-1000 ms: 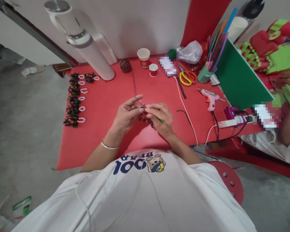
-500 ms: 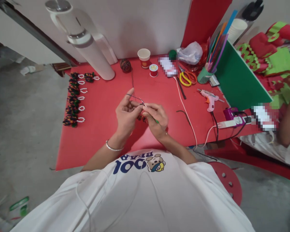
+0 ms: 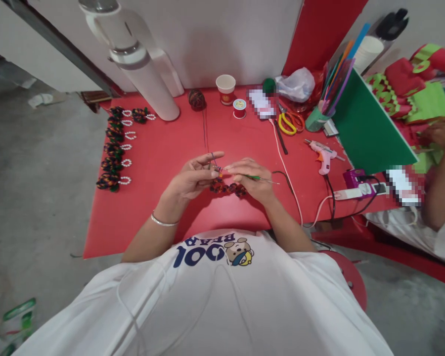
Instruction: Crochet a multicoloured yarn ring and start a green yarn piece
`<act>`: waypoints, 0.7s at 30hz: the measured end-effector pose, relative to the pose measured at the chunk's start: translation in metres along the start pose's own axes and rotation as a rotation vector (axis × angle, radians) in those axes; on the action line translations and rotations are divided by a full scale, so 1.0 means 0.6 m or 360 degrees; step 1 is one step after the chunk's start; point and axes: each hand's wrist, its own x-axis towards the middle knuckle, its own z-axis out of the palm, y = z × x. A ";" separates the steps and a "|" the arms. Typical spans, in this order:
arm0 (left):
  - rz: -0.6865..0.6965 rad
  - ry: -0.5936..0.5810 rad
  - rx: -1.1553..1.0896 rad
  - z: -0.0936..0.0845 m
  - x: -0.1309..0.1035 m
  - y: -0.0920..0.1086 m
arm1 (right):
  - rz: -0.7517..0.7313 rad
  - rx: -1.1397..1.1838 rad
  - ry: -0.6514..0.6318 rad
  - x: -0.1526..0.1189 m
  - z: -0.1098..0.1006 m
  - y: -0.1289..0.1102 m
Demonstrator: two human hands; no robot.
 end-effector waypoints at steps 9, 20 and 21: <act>0.0056 -0.0002 0.0100 -0.004 0.002 0.007 | -0.0027 -0.0072 -0.0068 0.015 -0.021 -0.014; 0.0061 -0.0084 0.0319 0.002 0.007 0.004 | 0.0529 0.0632 -0.0222 0.018 -0.033 -0.013; 0.0101 -0.0055 0.0319 0.008 0.008 0.000 | 0.0594 0.0707 -0.0136 0.010 -0.020 -0.007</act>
